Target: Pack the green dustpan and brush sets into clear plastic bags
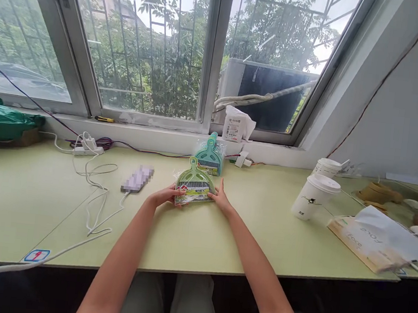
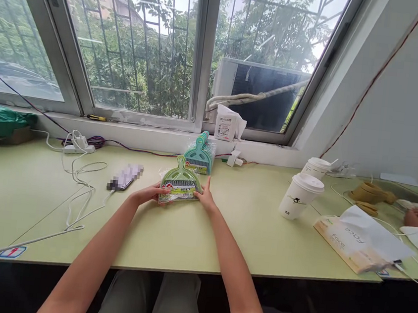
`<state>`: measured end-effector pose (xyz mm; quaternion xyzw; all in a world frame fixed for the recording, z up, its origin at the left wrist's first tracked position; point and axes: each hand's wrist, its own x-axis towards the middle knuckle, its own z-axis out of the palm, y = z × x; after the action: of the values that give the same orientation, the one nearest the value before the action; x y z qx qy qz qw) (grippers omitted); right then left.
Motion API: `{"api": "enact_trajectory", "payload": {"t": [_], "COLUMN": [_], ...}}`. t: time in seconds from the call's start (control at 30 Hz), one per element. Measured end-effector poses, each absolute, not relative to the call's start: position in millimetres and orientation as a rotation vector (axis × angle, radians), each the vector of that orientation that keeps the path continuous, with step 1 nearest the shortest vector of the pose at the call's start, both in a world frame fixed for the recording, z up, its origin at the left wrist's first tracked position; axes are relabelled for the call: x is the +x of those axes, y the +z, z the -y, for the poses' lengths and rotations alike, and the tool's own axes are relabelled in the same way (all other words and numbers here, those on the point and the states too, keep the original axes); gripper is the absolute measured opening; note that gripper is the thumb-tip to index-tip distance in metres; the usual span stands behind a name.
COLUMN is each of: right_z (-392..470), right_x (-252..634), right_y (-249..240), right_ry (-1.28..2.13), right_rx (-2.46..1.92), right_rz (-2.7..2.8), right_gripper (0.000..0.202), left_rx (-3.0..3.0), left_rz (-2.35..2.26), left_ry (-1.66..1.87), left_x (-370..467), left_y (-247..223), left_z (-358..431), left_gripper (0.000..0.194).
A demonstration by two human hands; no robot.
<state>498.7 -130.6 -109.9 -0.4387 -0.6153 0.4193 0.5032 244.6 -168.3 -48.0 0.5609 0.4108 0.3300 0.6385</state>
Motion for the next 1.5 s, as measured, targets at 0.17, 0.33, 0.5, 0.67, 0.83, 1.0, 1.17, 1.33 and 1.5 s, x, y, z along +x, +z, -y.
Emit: {"api": "enact_trajectory", "payload": {"t": [0.17,0.33,0.5,0.67,0.83,1.0,1.17,1.33,1.5], "right_z": [128.6,129.1,133.5,137.3,138.7,146.2,118.7,41.5,-29.0], "right_x": [498.7,495.7,498.4,490.1,484.6,469.8,424.9,366.8,309.6], "right_y": [-104.6,-103.5,-104.8,-103.8,-104.3,-103.3,-95.4,-84.6,-80.4], "right_ry": [1.221,1.205,1.236,1.188,1.140,1.048,0.837,0.613,0.571], "right_rx": [-1.070,-1.081,-1.056,-1.098,-1.096,-1.071,-1.067,-1.141,-1.238], "right_rz": [1.144,0.911,0.968,1.052,1.172,1.244,1.384,1.530,1.626], "right_gripper": [0.045,0.051,0.057,0.064,0.059,0.061,0.059,0.046,0.032], "left_rx": [1.332,1.607,1.650,1.745,1.511,1.381,1.477,1.752,1.964], "left_rz": [-0.986,-1.011,-1.191,-1.500,-1.552,-1.615,-1.709,-1.962,-2.224], "left_ry": [1.022,1.271,1.441,1.366,1.606,1.471,1.408,1.280,1.019], "left_x": [247.4,263.1,273.7,270.4,268.2,243.8,202.0,153.6,97.4], "left_y": [-43.7,-55.6,-70.1,-75.1,-72.3,-63.2,-41.0,-19.1,-6.6], "left_z": [183.1,190.9,174.5,167.8,176.3,167.0,127.5,72.3,8.6], "left_gripper": [0.082,0.074,0.012,0.028,0.022,0.045,0.017,0.010,0.011]}}
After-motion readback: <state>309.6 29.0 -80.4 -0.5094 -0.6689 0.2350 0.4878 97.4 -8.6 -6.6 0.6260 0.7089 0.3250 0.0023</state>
